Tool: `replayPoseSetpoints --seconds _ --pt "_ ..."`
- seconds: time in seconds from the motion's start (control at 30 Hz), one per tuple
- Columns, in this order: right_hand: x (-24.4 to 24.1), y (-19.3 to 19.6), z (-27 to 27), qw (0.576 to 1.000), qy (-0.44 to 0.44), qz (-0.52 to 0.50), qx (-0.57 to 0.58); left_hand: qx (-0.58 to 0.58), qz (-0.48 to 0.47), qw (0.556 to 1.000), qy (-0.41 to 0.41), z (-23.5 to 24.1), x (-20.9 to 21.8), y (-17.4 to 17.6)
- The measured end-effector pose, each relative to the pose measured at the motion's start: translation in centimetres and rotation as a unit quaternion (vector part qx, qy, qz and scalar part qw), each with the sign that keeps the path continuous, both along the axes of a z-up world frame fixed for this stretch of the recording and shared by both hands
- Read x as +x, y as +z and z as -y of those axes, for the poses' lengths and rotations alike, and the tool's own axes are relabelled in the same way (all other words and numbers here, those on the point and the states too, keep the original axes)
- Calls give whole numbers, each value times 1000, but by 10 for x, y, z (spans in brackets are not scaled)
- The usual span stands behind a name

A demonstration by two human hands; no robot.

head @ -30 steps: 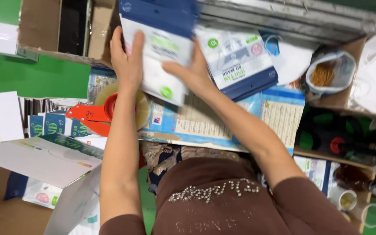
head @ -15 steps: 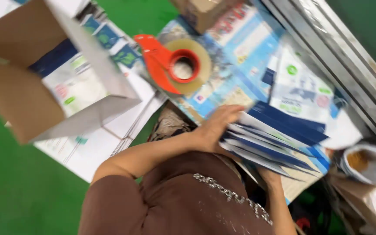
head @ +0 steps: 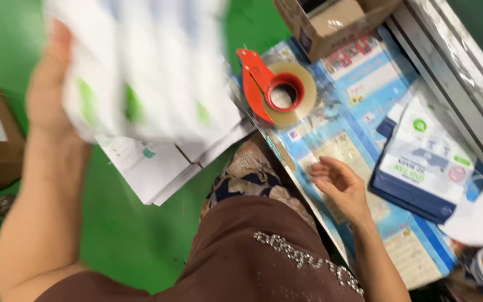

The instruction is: The recorder packages individual protective masks into boxes and seals the boxes with a tape dispenser.

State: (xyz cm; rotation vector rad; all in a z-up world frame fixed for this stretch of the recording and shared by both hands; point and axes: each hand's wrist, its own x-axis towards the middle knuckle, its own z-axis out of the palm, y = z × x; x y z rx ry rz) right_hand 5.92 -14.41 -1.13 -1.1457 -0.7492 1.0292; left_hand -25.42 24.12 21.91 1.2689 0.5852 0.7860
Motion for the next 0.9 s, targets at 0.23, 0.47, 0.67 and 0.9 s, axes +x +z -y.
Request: replayPoseSetpoints --seconds 0.23,0.47,0.67,0.9 --pt "-4 -47 2 992 -83 24 -95 -75 7 994 84 -33 -1 17" --pt "-4 -51 8 989 -105 -49 -91 -157 -217 955 126 -71 21 -21" --pt "1 -54 9 990 -99 -34 -96 -181 -345 916 96 -108 29 -91" --pt "3 -57 9 989 -100 -20 -103 334 -585 727 133 -59 57 -106"
